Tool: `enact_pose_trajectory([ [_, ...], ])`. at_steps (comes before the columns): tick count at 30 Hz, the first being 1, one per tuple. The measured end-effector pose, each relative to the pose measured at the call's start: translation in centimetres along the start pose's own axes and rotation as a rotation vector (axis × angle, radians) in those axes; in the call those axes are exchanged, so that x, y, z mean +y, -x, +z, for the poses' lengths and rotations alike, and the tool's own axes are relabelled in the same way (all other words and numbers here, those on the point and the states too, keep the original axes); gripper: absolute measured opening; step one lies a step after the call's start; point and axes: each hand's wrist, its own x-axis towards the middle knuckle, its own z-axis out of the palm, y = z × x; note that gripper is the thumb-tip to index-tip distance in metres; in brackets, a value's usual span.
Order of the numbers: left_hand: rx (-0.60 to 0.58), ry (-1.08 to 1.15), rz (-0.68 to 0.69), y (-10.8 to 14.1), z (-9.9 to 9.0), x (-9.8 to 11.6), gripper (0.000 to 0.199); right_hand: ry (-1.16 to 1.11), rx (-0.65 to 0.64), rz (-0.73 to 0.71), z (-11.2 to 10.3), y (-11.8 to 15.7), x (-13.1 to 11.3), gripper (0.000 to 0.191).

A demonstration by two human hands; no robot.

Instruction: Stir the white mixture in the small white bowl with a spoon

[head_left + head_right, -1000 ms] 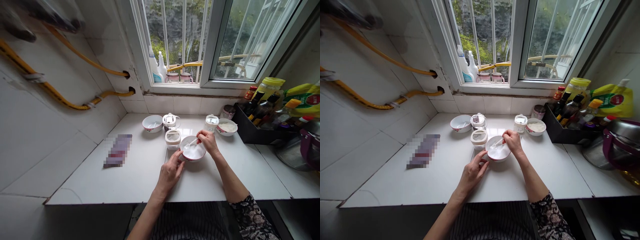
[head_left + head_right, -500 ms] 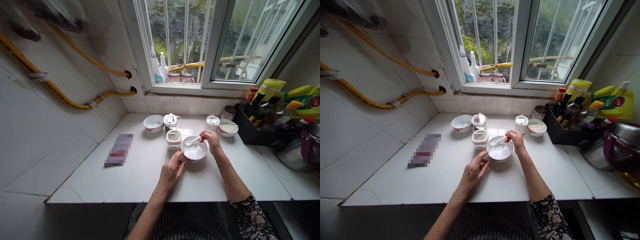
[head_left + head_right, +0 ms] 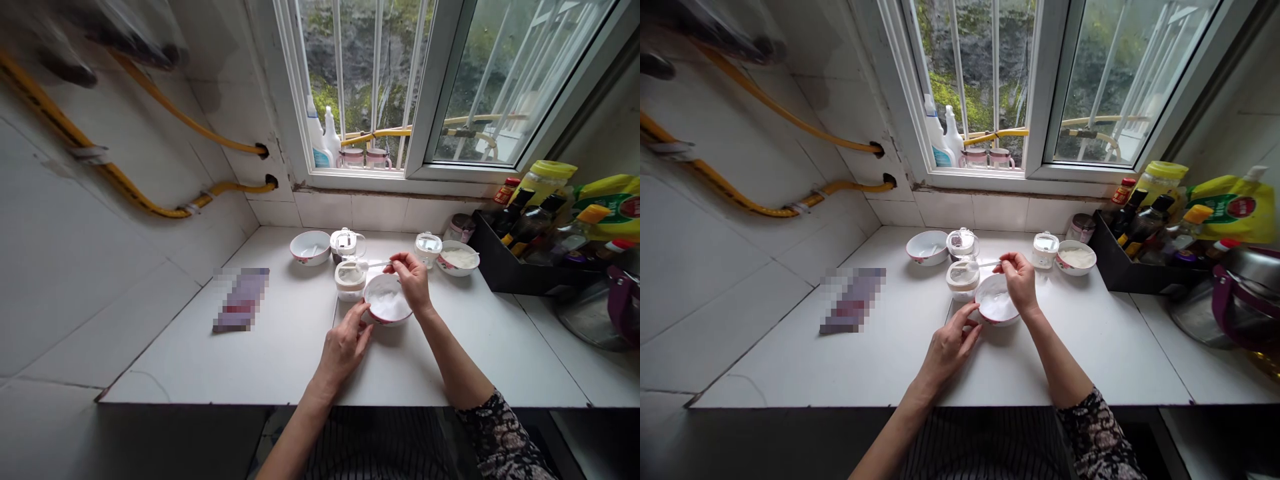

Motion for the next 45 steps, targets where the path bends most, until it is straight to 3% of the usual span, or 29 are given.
enact_pose_trajectory([
  [5, 0.001, 0.003, 0.013, 0.0, 0.0, 0.0, 0.04, 0.499, -0.178, -0.559, 1.3, 1.2, -0.6, 0.014],
  [8, -0.002, 0.004, 0.006, 0.0, 0.0, 0.1, 0.04, 0.554, -0.177, -0.643, 0.8, 1.2, -0.8, 0.016],
  [13, -0.011, -0.005, -0.008, 0.0, -0.1, 0.2, 0.04, 0.488, 0.006, -0.423, -1.5, 0.4, -1.2, 0.014],
  [18, -0.009, -0.009, -0.006, 0.0, -0.2, 0.1, 0.039, 0.622, -0.078, -0.339, -2.6, 0.1, -0.5, 0.016],
  [25, -0.003, -0.004, -0.009, 0.0, -0.2, 0.1, 0.039, 0.702, -0.193, -0.296, -1.2, 0.7, 0.5, 0.016],
  [35, -0.013, 0.004, -0.021, 0.0, -0.2, 0.2, 0.039, 0.316, -0.087, 0.066, -2.5, -0.1, 0.4, 0.014],
  [45, -0.021, -0.014, -0.018, -0.1, -0.3, 0.3, 0.04, -0.008, -0.035, 0.277, -2.9, -1.0, 0.9, 0.011],
])
